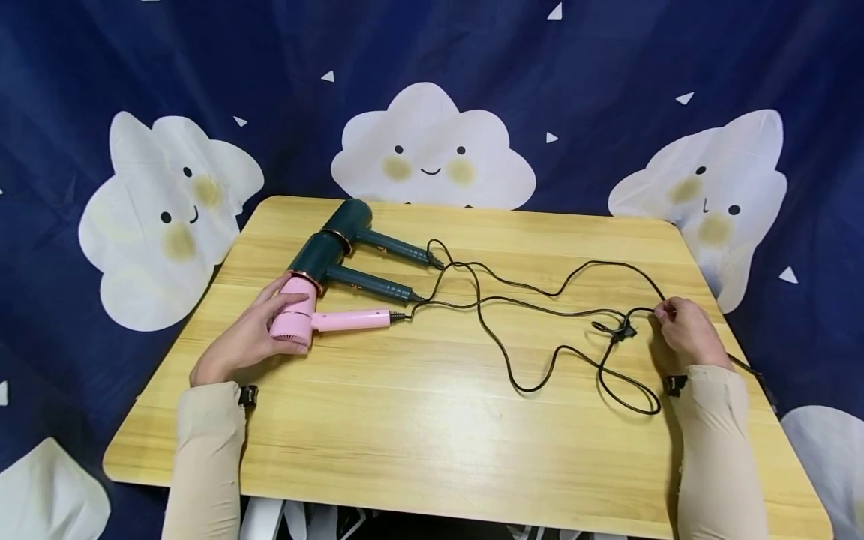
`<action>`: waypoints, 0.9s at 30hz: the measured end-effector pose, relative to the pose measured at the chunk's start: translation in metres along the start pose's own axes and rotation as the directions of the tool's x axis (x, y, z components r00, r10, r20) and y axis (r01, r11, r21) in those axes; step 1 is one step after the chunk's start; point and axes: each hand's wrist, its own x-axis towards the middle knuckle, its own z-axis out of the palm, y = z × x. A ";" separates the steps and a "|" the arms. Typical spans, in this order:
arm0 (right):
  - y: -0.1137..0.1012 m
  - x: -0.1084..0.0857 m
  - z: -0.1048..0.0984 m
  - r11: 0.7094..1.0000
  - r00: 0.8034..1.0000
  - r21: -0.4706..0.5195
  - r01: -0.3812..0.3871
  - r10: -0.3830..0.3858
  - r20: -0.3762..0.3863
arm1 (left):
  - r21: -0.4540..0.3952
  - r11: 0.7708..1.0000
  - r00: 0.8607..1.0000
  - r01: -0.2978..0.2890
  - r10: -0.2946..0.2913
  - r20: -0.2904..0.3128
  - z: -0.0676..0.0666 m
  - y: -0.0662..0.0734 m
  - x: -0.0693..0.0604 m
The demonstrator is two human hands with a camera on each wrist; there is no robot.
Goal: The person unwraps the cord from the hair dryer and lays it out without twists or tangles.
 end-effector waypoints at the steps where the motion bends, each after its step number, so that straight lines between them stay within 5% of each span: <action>1: 0.000 0.001 0.000 1.000 1.000 0.001 0.002 -0.002 -0.001 | -0.001 1.000 1.000 -0.002 0.002 0.003 0.000 0.000 0.001; 13: -0.009 0.012 0.003 0.998 0.998 0.053 0.021 -0.024 0.060 | -0.022 1.000 0.999 0.007 -0.006 0.039 0.000 0.000 0.006; 19: -0.011 0.012 0.001 0.998 0.994 0.047 0.043 -0.048 0.102 | 0.037 0.998 0.998 0.050 -0.051 0.036 0.000 0.007 0.004; 23: -0.013 0.007 -0.005 0.998 0.985 0.024 0.052 -0.055 0.161 | 0.105 0.994 0.999 0.035 -0.031 -0.040 0.002 0.023 0.008; 27: -0.035 0.008 -0.019 0.999 0.989 0.034 0.038 -0.043 0.145 | 0.143 0.989 0.989 -0.024 0.044 -0.140 -0.004 0.051 0.033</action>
